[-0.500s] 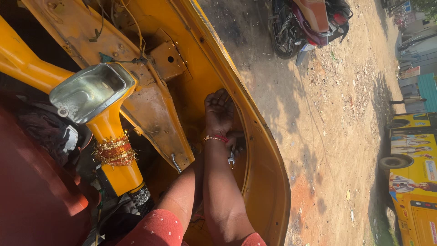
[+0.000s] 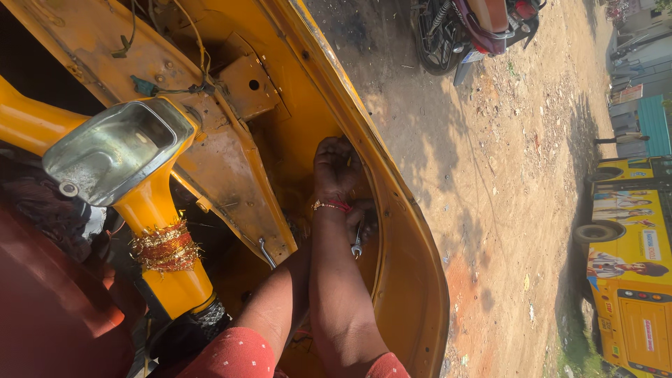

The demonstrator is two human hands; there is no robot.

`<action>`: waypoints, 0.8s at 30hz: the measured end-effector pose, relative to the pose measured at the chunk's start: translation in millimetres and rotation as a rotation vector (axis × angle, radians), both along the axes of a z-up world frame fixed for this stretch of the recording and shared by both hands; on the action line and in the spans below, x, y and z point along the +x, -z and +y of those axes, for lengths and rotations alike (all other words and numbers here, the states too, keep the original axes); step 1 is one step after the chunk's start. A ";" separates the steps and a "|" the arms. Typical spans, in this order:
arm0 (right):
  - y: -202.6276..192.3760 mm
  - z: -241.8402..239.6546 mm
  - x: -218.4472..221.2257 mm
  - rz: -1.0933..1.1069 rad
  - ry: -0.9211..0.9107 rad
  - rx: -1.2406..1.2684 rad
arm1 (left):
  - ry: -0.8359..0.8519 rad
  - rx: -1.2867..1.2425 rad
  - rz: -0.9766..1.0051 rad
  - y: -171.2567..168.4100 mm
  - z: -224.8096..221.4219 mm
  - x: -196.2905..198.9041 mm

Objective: The person uses wrenches and pliers to loosen and tighten nuts and wires inside a yellow vehicle panel.

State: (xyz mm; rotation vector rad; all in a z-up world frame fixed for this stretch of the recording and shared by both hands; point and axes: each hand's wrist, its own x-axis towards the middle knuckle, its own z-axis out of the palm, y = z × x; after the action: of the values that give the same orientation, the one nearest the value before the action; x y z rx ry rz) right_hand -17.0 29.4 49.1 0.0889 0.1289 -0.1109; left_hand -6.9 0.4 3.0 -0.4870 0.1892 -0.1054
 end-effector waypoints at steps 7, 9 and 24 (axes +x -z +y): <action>-2.9 7.2 -7.1 0.061 -0.006 0.030 | -0.163 0.702 -0.142 5.3 -5.9 -1.6; -0.9 6.1 -3.4 0.077 0.013 0.066 | -0.180 0.626 -0.160 10.5 -9.7 2.6; -103.4 28.5 -137.6 0.324 0.211 -1.522 | 0.443 0.623 -0.097 32.0 -34.8 -89.0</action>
State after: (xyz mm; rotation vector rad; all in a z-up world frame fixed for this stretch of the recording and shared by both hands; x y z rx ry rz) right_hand -154.6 57.9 152.5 -1.4423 0.3284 -0.4073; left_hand -95.9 -34.4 -29.0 0.1880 0.2201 -0.4857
